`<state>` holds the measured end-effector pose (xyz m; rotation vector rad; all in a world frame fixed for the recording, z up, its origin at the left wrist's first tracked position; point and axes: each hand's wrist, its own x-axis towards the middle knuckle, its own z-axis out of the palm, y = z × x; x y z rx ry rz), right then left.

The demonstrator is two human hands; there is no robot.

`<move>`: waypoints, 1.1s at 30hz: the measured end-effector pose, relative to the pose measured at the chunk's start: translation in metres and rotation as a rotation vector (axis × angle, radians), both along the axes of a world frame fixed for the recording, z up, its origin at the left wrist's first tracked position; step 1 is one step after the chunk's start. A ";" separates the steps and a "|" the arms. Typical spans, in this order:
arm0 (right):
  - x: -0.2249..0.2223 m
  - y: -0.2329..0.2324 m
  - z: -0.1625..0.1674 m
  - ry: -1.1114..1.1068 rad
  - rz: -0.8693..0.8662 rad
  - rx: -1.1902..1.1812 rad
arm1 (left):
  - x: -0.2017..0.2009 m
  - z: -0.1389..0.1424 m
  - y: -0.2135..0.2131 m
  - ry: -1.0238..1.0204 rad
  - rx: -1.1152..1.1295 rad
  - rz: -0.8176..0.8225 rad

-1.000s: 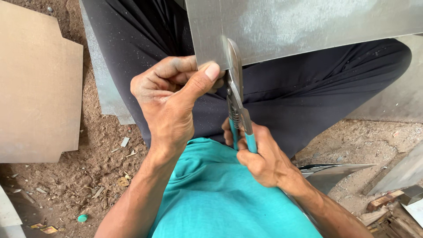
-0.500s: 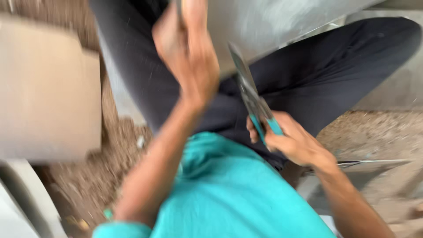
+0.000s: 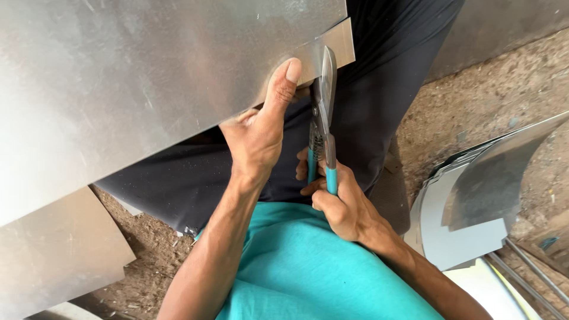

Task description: The person sits cross-legged on the ground and uses tin snips to cut a large sheet of metal. They repeatedly trim the edges of the sheet, removing small strips of metal and placing them on the ground.

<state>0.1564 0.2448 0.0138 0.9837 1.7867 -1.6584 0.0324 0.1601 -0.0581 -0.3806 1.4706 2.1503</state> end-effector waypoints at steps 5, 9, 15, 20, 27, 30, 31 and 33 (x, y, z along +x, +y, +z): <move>-0.010 -0.004 0.004 0.039 0.019 0.071 | 0.006 -0.004 -0.005 0.035 -0.036 -0.010; -0.002 0.002 -0.003 0.040 0.043 0.135 | 0.008 -0.004 -0.005 -0.067 0.008 -0.026; -0.011 -0.003 -0.014 0.142 0.040 0.204 | -0.001 0.006 -0.004 -0.004 0.045 0.023; -0.013 0.016 -0.003 0.130 0.318 0.732 | -0.023 0.054 -0.003 -0.065 0.140 0.284; 0.024 0.027 0.009 0.290 0.187 0.529 | -0.008 0.070 0.028 -0.142 0.189 0.341; 0.025 0.020 0.004 0.301 0.144 0.510 | -0.001 0.061 -0.020 0.086 0.186 0.171; 0.024 0.020 0.001 0.271 0.182 0.524 | -0.002 0.062 -0.049 0.133 0.145 0.158; 0.023 0.023 -0.005 0.231 0.202 0.509 | -0.011 0.069 -0.119 0.221 -0.010 0.295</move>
